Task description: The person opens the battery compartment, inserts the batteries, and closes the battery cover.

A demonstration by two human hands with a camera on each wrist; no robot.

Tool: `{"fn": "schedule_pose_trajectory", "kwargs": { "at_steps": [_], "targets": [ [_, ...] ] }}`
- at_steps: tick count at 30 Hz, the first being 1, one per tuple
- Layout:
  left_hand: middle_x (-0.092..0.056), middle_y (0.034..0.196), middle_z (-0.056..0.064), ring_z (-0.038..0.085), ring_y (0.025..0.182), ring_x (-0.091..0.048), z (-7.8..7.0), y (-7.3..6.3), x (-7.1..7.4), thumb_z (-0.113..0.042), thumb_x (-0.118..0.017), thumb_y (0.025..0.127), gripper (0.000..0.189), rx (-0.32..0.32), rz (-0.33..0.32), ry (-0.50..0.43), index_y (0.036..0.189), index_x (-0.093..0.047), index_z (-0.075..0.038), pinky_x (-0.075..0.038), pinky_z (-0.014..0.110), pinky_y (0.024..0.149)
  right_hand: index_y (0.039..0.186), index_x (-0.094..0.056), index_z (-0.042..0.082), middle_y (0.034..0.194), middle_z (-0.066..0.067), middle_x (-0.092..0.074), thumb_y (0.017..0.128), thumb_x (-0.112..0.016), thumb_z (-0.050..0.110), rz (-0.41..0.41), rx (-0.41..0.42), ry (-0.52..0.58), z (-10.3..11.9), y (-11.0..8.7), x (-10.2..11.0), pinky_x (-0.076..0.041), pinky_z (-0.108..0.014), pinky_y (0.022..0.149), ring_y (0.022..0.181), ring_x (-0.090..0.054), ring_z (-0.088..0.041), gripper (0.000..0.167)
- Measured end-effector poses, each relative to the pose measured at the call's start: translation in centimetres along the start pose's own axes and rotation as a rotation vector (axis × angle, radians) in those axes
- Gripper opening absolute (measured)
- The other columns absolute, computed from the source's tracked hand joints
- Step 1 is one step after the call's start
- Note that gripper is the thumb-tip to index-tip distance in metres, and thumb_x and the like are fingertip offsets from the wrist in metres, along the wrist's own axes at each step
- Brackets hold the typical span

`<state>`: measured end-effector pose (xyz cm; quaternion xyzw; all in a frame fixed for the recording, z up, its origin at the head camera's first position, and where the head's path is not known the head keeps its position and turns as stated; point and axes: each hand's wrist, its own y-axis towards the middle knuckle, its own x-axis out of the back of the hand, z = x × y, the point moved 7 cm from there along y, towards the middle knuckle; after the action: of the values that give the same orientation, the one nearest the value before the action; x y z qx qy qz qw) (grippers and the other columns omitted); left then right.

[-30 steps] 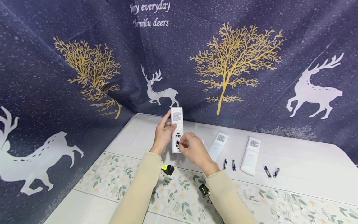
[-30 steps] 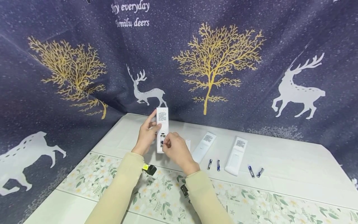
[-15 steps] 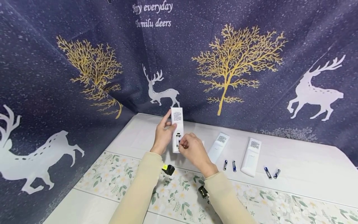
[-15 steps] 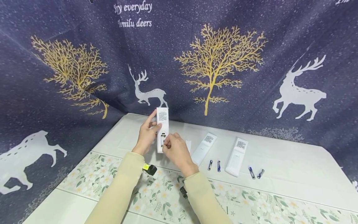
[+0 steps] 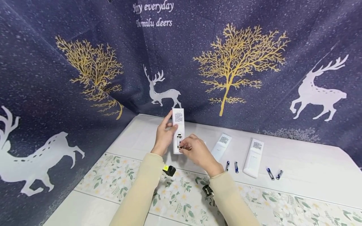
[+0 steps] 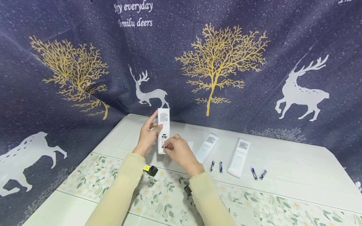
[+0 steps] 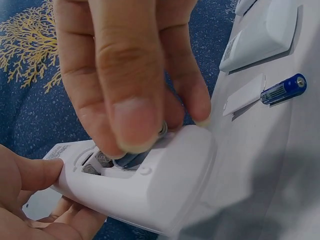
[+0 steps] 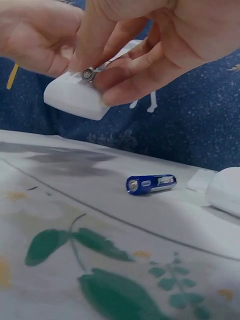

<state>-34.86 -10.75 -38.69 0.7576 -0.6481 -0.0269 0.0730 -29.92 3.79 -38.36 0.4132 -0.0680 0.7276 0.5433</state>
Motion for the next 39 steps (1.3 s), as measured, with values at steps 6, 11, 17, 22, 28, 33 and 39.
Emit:
{"fn": "schedule_pose_trajectory", "kwargs": {
  "at_steps": [6, 11, 17, 22, 28, 33, 39],
  "targets": [
    [-0.067, 0.121, 0.019, 0.022, 0.093, -0.066, 0.1, 0.0, 0.1, -0.003, -0.062, 0.105, 0.067, 0.003, 0.006, -0.012, 0.163, -0.046, -0.033, -0.055, 0.026, 0.075, 0.103, -0.077, 0.003, 0.100, -0.003, -0.065, 0.087, -0.085, 0.000, 0.013, 0.043, -0.010, 0.2, 0.0, 0.3, -0.058, -0.029, 0.077, 0.084, -0.067, -0.016, 0.018],
    [-0.068, 0.119, 0.018, 0.017, 0.088, -0.065, 0.1, 0.0, 0.1, -0.003, -0.062, 0.106, 0.066, 0.014, 0.015, -0.049, 0.163, -0.046, -0.031, -0.055, 0.023, 0.070, 0.116, -0.074, 0.003, 0.103, -0.007, -0.065, 0.087, -0.086, 0.000, -0.043, 0.066, -0.012, 0.0, -0.1, 0.7, -0.060, -0.029, 0.075, 0.083, -0.068, -0.018, 0.031],
    [-0.068, 0.120, 0.017, 0.016, 0.089, -0.064, 0.1, 0.0, -0.2, -0.003, -0.061, 0.107, 0.066, 0.032, 0.040, -0.099, 0.164, -0.044, -0.030, -0.054, 0.021, 0.069, 0.126, -0.069, 0.003, 0.107, -0.011, -0.065, 0.087, -0.087, 0.002, -0.104, 0.043, 0.002, -0.4, -0.1, 1.3, -0.061, -0.028, 0.073, 0.082, -0.070, -0.018, 0.043],
    [-0.068, 0.120, 0.017, 0.016, 0.089, -0.064, 0.0, -0.1, -0.2, -0.003, -0.061, 0.107, 0.066, 0.032, 0.041, -0.104, 0.164, -0.044, -0.029, -0.054, 0.021, 0.068, 0.109, -0.070, 0.004, 0.097, -0.006, -0.065, 0.089, -0.084, 0.001, -0.129, 0.059, -0.035, -0.1, -0.1, 1.1, -0.059, -0.030, 0.072, 0.080, -0.069, -0.021, 0.024],
    [-0.068, 0.117, 0.017, 0.015, 0.085, -0.064, 0.0, -0.1, 0.0, -0.002, -0.062, 0.106, 0.066, 0.029, 0.021, -0.106, 0.164, -0.045, -0.028, -0.053, 0.020, 0.066, 0.105, -0.069, 0.002, 0.092, -0.004, -0.062, 0.089, -0.077, -0.002, -0.159, 0.047, -0.063, 0.1, -0.2, 0.7, -0.059, -0.030, 0.070, 0.079, -0.065, -0.018, 0.018],
    [-0.068, 0.114, 0.016, 0.014, 0.083, -0.062, 0.1, 0.0, 0.2, -0.003, -0.062, 0.106, 0.066, 0.032, 0.005, -0.116, 0.164, -0.044, -0.028, -0.051, 0.020, 0.065, 0.109, -0.068, 0.006, 0.090, -0.002, -0.062, 0.087, -0.077, 0.001, -0.208, 0.094, -0.126, 0.5, -0.4, 0.8, -0.054, -0.032, 0.063, 0.072, -0.061, -0.017, 0.025],
    [-0.068, 0.115, 0.016, 0.014, 0.082, -0.061, 0.1, 0.2, 0.3, -0.003, -0.062, 0.106, 0.066, 0.025, 0.005, -0.122, 0.165, -0.043, -0.028, -0.049, 0.019, 0.064, 0.105, -0.070, 0.010, 0.083, 0.002, -0.062, 0.085, -0.077, 0.001, -0.223, 0.157, -0.170, 1.1, -0.6, 0.7, -0.048, -0.032, 0.057, 0.066, -0.055, -0.013, 0.023]
  ]
}}
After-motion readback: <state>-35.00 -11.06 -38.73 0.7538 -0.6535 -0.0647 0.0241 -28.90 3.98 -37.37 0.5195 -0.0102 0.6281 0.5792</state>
